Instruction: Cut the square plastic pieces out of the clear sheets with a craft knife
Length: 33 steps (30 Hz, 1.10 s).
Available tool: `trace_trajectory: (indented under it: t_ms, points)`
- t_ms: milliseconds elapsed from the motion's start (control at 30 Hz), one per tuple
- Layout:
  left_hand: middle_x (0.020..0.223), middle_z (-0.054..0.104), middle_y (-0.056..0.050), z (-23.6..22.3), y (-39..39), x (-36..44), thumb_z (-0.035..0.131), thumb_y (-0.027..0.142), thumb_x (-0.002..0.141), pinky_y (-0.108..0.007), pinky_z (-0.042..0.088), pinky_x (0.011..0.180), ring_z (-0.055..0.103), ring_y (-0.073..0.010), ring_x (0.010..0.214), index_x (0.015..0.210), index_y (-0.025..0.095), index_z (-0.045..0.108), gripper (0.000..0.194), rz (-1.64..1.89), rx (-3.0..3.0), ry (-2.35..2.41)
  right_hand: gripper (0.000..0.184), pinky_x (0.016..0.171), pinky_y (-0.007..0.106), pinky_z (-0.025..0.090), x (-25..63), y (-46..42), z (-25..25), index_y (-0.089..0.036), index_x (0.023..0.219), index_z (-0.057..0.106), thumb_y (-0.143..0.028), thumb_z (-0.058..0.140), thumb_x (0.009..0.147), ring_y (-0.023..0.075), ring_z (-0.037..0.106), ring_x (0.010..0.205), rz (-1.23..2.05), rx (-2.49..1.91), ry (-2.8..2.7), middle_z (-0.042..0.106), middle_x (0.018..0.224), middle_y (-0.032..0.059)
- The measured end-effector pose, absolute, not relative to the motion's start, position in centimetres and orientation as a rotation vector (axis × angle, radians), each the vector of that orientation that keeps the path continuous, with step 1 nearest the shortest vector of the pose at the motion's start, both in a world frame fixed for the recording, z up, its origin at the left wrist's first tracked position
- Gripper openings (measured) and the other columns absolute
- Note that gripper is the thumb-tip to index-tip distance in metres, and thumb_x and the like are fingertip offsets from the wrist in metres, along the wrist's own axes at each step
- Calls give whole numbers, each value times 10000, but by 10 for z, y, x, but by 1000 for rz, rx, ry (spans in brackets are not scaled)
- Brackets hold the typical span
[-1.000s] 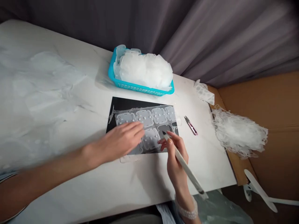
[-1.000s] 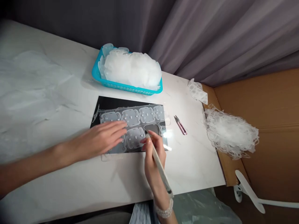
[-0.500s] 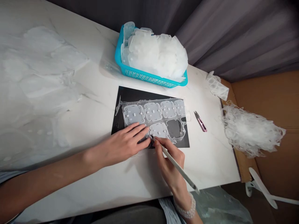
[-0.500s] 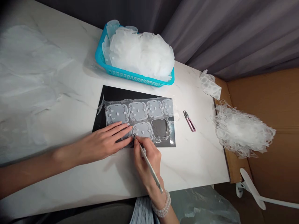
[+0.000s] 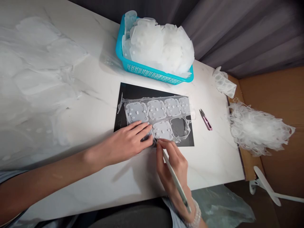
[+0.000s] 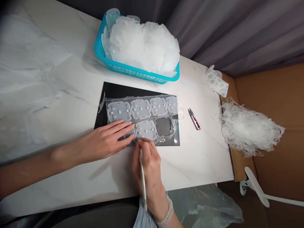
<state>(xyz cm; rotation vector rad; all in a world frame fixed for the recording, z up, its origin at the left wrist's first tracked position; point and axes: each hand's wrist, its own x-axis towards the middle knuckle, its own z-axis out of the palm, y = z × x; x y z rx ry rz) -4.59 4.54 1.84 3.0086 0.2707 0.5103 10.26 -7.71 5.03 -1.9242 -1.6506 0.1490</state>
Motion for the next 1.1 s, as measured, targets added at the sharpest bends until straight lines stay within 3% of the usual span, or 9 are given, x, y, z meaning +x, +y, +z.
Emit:
trace_trajectory:
  t_ms: [200, 333, 533, 633, 733, 833, 1000, 1100]
  points:
    - [1332, 627, -205, 21, 47, -47, 493, 124, 943, -456, 465, 1079, 593, -321, 1249, 1170, 116, 618, 259, 487, 3051, 210, 224, 838, 358, 598, 105, -80, 38, -187, 1045, 581, -17, 495, 928, 227, 682, 1012, 65, -1837, -1785, 669, 841, 60]
    - [1336, 621, -211, 22, 46, -48, 422, 111, 962, -471, 454, 1083, 595, -327, 1242, 1190, 97, 617, 300, 454, 3061, 197, 270, 887, 422, 604, 108, -71, 24, -206, 1132, 577, -45, 482, 937, 251, 677, 1039, 16, -1786, -1816, 661, 842, 62]
    - [1377, 598, -205, 18, 45, -49, 449, 135, 956, -502, 428, 1103, 562, -350, 1278, 1269, 78, 612, 357, 395, 3036, 192, 339, 991, 499, 544, 110, -77, 16, -154, 1283, 548, -79, 469, 962, 291, 587, 1228, 22, -1858, -1824, 628, 1263, 200]
    - [1396, 589, -197, 12, 44, -50, 495, 134, 933, -516, 397, 1133, 531, -360, 1313, 1252, 77, 637, 354, 380, 3007, 181, 370, 1005, 522, 526, 111, -77, 21, -91, 1344, 527, -105, 413, 992, 331, 544, 1285, 74, -1919, -1979, 596, 1348, 248]
    - [1427, 556, -217, 5, 43, -53, 504, 131, 925, -536, 372, 1152, 505, -369, 1341, 1253, 73, 644, 361, 417, 2979, 179, 386, 981, 511, 536, 112, -71, 29, -63, 1326, 567, -105, 361, 1002, 344, 565, 1247, 105, -1951, -2103, 615, 1330, 258]
    - [1470, 502, -239, -2, 44, -55, 506, 120, 926, -554, 357, 1160, 479, -382, 1364, 1319, 71, 601, 407, 445, 2979, 204, 391, 984, 448, 543, 119, -67, 37, -89, 1285, 618, -119, 344, 1008, 296, 610, 1185, 188, -1878, -2060, 650, 1291, 221]
    - [1509, 460, -219, -6, 45, -57, 504, 128, 940, -578, 375, 1143, 442, -384, 1392, 1452, 134, 487, 512, 470, 2982, 167, 279, 934, 445, 568, 170, -83, 45, -249, 1123, 712, -229, 475, 978, 219, 709, 977, 232, -1887, -1226, 746, 1088, 66]
    - [1498, 482, -208, -3, 43, -56, 504, 128, 942, -560, 378, 1149, 439, -367, 1399, 1435, 144, 511, 493, 426, 2969, 200, 234, 880, 455, 583, 230, -112, 45, -184, 1086, 703, -291, 557, 938, 217, 715, 910, 89, -1896, -832, 743, 1009, 85]
